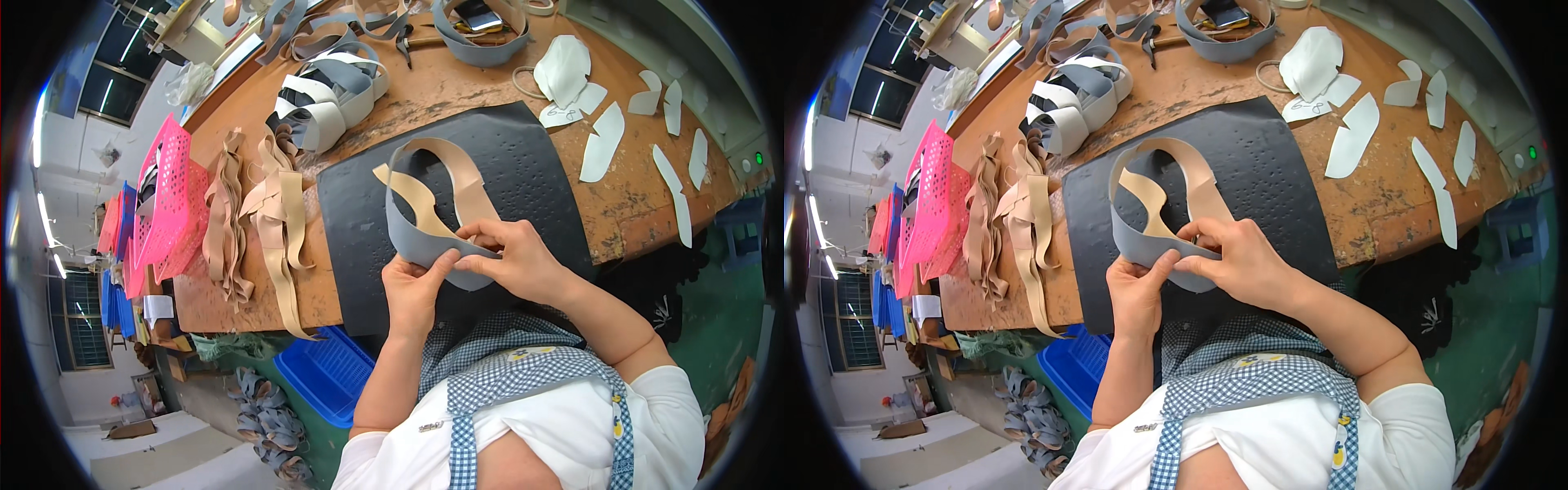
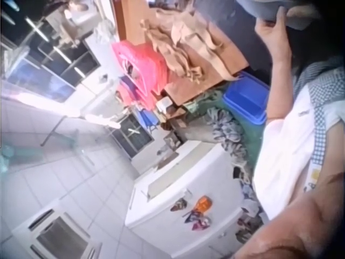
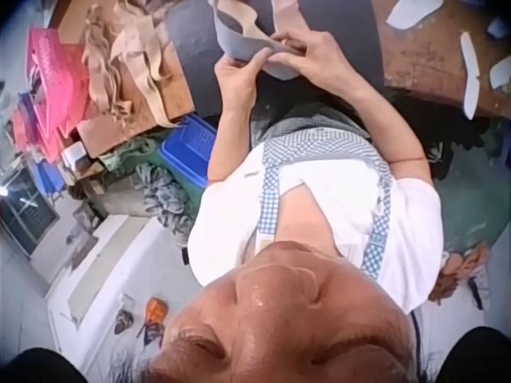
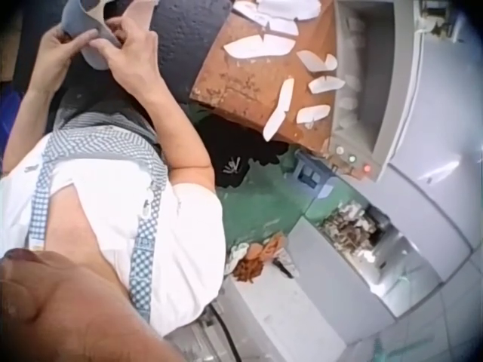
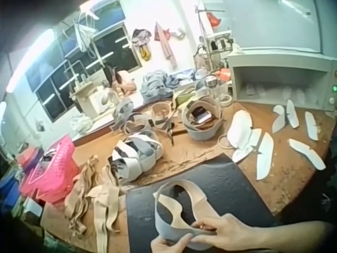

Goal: Assembling internal reinforcement components into shoe uppers at a factory workbench.

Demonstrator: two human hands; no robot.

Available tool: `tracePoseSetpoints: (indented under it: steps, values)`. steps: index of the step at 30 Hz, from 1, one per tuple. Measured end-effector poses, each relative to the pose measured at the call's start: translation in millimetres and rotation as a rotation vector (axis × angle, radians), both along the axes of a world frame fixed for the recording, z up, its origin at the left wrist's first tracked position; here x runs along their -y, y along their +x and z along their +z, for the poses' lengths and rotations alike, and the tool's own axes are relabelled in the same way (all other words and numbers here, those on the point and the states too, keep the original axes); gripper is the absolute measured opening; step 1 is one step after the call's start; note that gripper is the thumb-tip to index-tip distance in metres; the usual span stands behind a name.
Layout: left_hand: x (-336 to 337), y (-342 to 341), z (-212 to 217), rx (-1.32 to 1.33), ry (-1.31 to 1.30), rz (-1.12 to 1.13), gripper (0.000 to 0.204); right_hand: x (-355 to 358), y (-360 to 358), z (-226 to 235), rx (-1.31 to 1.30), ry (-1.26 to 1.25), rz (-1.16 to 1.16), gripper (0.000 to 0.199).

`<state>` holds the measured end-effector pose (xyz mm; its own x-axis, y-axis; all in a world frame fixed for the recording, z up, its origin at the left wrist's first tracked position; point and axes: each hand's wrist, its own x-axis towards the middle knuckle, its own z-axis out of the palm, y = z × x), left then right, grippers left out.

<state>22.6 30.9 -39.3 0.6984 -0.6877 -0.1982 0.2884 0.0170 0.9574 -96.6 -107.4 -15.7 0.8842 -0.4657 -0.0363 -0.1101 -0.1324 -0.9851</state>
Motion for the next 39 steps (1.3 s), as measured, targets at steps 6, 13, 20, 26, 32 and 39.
tracePoseSetpoints:
  steps: [6,13,20,26,32,39]
  values:
    - [-5.9,15.1,1.4,-0.055,-0.048,-0.042,0.022,2.4,-8.7,-2.5,-0.031,0.060,0.054,0.028]
    - [-3.2,10.8,9.1,-0.115,-0.038,0.006,0.022,-1.6,-5.8,4.0,-0.037,-0.052,0.016,0.018]
    - [-4.4,0.8,2.8,-0.080,0.005,-0.038,0.024,-0.1,-4.3,-5.8,-0.031,-0.049,0.003,0.017]
    - [-3.2,8.1,2.1,-0.223,-0.047,0.060,0.019,-7.1,-7.9,0.4,-0.091,0.072,0.051,0.017]
    - [-8.1,13.6,3.0,-0.177,0.023,0.024,0.019,-8.5,-12.1,2.5,-0.130,0.001,0.071,0.018]
    - [-8.9,1.8,2.6,-0.138,-0.006,0.014,0.017,-0.7,-0.7,2.7,-0.064,0.049,0.053,0.023]
